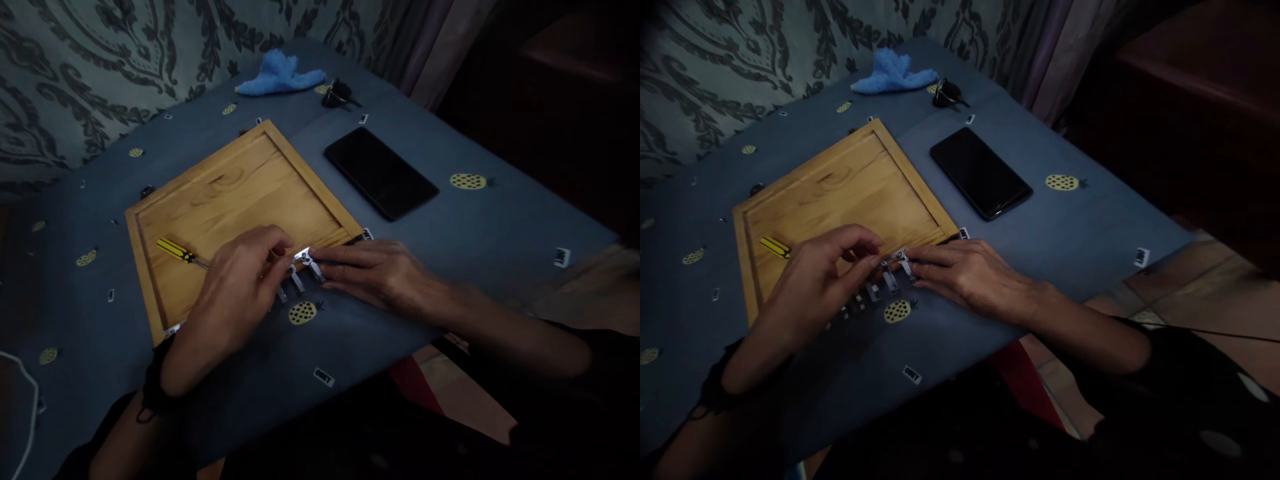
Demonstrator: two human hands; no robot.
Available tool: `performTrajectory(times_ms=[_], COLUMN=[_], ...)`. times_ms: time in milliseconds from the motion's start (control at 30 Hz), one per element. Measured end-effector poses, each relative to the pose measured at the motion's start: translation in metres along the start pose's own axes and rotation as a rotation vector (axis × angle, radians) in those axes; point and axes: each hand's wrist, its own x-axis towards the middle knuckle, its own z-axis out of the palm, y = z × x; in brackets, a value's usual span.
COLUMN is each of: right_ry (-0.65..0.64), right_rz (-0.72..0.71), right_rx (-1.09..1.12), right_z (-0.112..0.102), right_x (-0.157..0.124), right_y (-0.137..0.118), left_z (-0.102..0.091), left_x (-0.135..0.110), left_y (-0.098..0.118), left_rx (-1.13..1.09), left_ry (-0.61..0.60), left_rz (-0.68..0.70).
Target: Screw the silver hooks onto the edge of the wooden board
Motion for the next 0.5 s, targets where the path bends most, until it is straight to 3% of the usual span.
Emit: performTrajectory(times_ms=[167, 500], right_ry=[-0.032, -0.018], right_rz=[0.014, -0.014], right_rx=[0.001, -0.005], right_z=[-0.002, -0.003], right_x=[0.000, 0.002], right_y=[-0.001, -0.002], left_z=[0.016, 0.036], left_x=[-0.014, -0.019], left_y=[0.003, 0.001], left_rx=[0.086, 0.134], left_ry=[0.014, 0.088], left_rz=[0.087, 0.011])
